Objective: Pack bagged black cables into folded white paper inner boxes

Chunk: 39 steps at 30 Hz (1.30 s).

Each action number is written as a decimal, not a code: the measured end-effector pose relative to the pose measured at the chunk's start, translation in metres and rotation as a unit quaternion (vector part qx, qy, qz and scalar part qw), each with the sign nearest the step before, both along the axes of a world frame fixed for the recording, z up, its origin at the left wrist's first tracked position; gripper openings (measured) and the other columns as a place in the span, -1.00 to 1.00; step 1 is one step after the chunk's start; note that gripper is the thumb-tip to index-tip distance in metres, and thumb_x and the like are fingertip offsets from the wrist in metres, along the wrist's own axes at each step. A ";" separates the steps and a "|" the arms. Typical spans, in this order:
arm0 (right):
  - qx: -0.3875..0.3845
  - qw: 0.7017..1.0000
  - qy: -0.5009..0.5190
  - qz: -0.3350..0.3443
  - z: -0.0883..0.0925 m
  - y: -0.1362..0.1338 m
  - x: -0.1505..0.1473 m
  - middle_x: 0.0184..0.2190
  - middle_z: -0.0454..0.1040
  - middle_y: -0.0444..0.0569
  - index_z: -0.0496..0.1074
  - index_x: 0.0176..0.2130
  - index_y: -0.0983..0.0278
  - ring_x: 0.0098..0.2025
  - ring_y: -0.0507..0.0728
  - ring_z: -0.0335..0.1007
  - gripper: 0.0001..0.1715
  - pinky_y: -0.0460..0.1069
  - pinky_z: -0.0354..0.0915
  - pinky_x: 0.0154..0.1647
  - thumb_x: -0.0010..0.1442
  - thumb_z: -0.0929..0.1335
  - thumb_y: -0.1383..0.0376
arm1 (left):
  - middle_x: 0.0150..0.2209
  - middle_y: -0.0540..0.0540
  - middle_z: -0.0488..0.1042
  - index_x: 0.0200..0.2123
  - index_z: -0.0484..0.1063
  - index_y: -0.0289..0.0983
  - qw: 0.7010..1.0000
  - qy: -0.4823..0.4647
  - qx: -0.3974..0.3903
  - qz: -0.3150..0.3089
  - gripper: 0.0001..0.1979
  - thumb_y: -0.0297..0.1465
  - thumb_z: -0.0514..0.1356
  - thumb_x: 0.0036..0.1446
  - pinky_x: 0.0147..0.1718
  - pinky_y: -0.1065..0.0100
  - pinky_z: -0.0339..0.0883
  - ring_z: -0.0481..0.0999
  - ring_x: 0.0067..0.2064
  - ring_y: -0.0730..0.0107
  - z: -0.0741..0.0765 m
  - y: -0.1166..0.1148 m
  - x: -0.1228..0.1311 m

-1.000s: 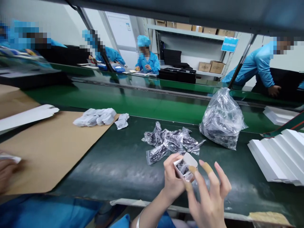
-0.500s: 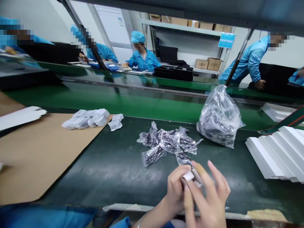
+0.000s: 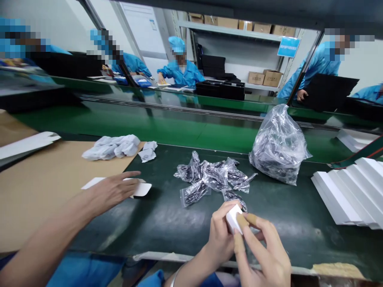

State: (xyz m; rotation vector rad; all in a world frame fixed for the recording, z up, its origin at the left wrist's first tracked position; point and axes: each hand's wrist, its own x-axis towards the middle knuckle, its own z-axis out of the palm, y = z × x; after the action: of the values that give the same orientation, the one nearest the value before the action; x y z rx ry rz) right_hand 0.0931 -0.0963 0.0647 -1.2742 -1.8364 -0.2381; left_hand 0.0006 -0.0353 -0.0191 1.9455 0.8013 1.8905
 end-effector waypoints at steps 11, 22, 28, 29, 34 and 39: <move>0.100 0.968 -0.226 -0.036 -0.012 -0.009 0.014 -0.35 0.52 0.03 0.49 -0.33 0.30 -0.35 0.08 0.46 -0.88 -0.05 0.40 -0.35 0.19 0.33 0.43 | -0.17 -0.19 0.52 0.09 0.12 -0.15 0.999 -0.018 -0.037 -0.010 -0.55 -0.34 0.20 0.19 -0.30 0.08 0.55 0.59 -0.26 0.17 -0.002 -0.007 0.003; 0.141 0.944 -0.281 -0.096 -0.025 -0.005 -0.007 -0.27 0.53 0.07 0.51 -0.28 0.38 -0.46 0.00 0.26 -0.89 -0.06 0.24 -0.45 0.16 0.39 0.37 | -0.13 -0.15 0.51 0.10 0.07 -0.18 0.998 0.010 -0.058 -0.021 -0.44 -0.34 0.30 0.14 -0.24 0.23 0.55 0.59 -0.19 0.27 0.003 -0.002 -0.001; 0.015 0.982 -0.145 -0.120 -0.025 0.007 0.010 -0.13 0.48 0.15 0.43 0.05 0.36 -0.20 0.13 0.42 -0.62 -0.02 0.39 -0.25 0.29 0.27 0.30 | -0.04 -0.25 0.50 0.20 0.02 -0.22 0.993 0.100 -0.032 -0.047 -0.49 -0.37 0.13 0.25 -0.18 0.14 0.56 0.60 -0.10 0.19 0.005 0.001 0.002; -0.030 0.989 -0.096 -0.105 -0.028 0.010 0.018 -0.07 0.48 0.14 0.38 0.12 0.32 -0.13 0.13 0.45 -0.58 -0.02 0.42 -0.21 0.32 0.24 0.26 | 0.00 -0.28 0.49 0.22 0.02 -0.24 0.989 0.134 -0.026 -0.053 -0.47 -0.35 0.14 0.25 -0.14 0.11 0.55 0.58 -0.04 0.15 0.007 0.003 -0.001; -0.159 0.976 0.125 -0.085 -0.040 0.004 0.109 -0.01 0.52 0.02 0.39 0.09 0.23 -0.10 0.11 0.54 -0.55 -0.10 0.47 -0.24 0.27 0.33 0.12 | 0.08 -0.21 0.50 0.20 0.20 -0.15 0.939 0.316 -0.094 -0.099 -0.47 -0.23 0.23 0.20 0.00 0.10 0.48 0.53 0.07 0.11 0.011 0.035 -0.069; 0.066 0.966 0.098 -0.230 -0.043 -0.016 0.249 -0.05 0.52 0.06 0.29 0.18 0.15 -0.10 0.17 0.52 -0.44 -0.01 0.41 -0.15 0.21 0.38 0.23 | 0.12 -0.25 0.45 0.07 0.33 -0.24 0.857 0.442 -0.221 0.144 -0.59 -0.50 -0.04 0.17 0.13 -0.05 0.28 0.42 0.17 -0.01 -0.005 0.082 -0.200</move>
State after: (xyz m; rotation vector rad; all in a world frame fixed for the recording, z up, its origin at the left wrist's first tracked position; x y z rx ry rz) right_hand 0.3422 -0.1119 0.0220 -1.5563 -1.3191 -0.4603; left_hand -0.1989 0.0469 -0.0240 2.4127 1.6670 0.6811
